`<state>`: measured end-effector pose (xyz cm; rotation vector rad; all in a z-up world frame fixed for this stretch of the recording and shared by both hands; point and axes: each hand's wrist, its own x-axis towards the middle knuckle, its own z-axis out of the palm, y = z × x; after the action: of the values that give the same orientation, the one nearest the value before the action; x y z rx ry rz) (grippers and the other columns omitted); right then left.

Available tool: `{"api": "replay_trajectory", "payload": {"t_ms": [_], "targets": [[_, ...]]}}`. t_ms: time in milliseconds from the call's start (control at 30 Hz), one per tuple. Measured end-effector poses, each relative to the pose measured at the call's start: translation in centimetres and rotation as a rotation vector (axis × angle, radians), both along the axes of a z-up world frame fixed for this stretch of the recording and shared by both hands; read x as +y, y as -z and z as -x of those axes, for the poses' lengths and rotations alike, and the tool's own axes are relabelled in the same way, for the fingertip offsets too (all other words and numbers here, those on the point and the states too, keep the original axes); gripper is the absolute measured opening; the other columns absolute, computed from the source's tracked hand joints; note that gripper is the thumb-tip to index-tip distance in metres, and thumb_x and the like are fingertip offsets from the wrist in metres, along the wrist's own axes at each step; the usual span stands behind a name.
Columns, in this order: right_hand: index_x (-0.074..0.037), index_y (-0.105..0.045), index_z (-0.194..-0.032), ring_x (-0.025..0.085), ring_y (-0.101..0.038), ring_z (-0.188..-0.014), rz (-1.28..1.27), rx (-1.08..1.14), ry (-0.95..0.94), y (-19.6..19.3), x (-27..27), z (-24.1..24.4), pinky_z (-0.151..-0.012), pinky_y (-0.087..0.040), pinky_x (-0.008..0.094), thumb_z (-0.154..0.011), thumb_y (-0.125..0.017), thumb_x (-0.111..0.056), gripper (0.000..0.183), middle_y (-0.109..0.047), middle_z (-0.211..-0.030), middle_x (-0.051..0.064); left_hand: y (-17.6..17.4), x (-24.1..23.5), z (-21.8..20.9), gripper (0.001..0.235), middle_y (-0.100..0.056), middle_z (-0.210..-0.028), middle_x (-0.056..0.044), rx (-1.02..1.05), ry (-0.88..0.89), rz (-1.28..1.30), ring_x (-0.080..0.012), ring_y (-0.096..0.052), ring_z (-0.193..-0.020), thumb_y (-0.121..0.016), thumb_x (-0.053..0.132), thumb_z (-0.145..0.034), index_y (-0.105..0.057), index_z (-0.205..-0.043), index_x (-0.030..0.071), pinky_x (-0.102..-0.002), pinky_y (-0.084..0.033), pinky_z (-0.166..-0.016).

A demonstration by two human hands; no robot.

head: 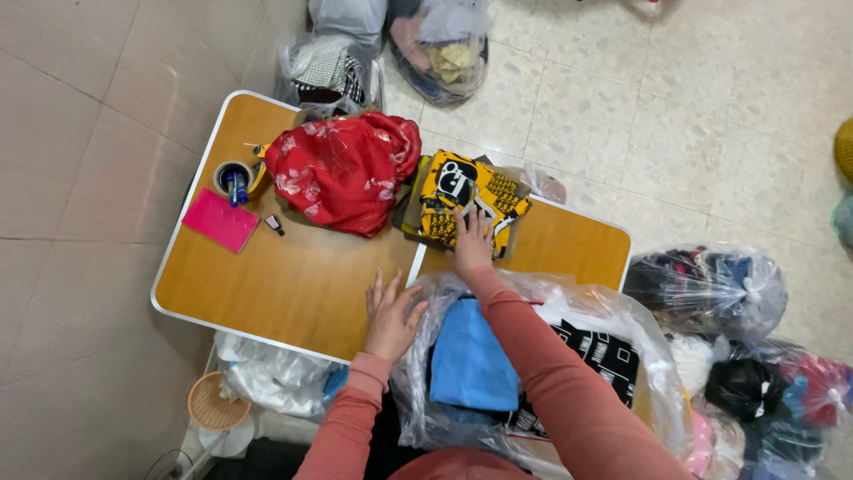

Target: The person folds various clothing items on a table and places them into a clear plastic bag. They handle jeans, patterned shirts, and solid-colored garments, stacking them neatly before tying the bag closed.

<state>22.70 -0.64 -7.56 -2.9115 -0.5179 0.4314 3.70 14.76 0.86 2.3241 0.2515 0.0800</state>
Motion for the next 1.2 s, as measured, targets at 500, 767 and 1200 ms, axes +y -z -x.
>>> {"api": "replay_trajectory", "payload": {"t_ms": [500, 767, 1200], "targets": [[-0.018, -0.022, -0.164, 0.053, -0.03, -0.147, -0.082, 0.186, -0.025, 10.1, -3.7, -6.3, -0.113, -0.041, 0.051, -0.083, -0.054, 0.006, 0.091, -0.021, -0.167, 0.029, 6.6, 3.2, -5.7, 0.038, -0.05, -0.152, -0.018, 0.147, 0.112, 0.132, -0.0403, -0.035, -0.146, -0.063, 0.034, -0.097, -0.068, -0.129, 0.015, -0.056, -0.026, -0.119], [-0.015, -0.057, -0.146, 0.044, -0.062, -0.121, -0.336, 0.26, 0.214, 5.1, -6.9, -8.3, -0.106, -0.048, 0.043, -0.082, -0.049, 0.003, 0.067, -0.066, -0.125, 0.031, 12.6, 0.3, -9.3, 0.04, -0.057, -0.148, -0.014, 0.13, 0.055, 0.508, -0.0376, -0.055, -0.137, -0.057, 0.037, -0.104, -0.066, -0.133, 0.012, -0.043, -0.044, -0.114], [-0.015, -0.06, -0.141, 0.038, -0.062, -0.125, -0.445, 0.33, -0.153, -5.8, -5.8, -3.1, -0.105, -0.047, 0.041, -0.073, -0.051, 0.015, 0.075, -0.066, -0.134, 0.021, 12.7, -0.3, -19.4, 0.047, -0.074, -0.101, -0.008, 0.525, -0.508, 1.586, -0.0217, -0.073, -0.084, -0.066, 0.037, -0.092, -0.062, -0.125, 0.005, -0.04, -0.062, -0.072]]}}
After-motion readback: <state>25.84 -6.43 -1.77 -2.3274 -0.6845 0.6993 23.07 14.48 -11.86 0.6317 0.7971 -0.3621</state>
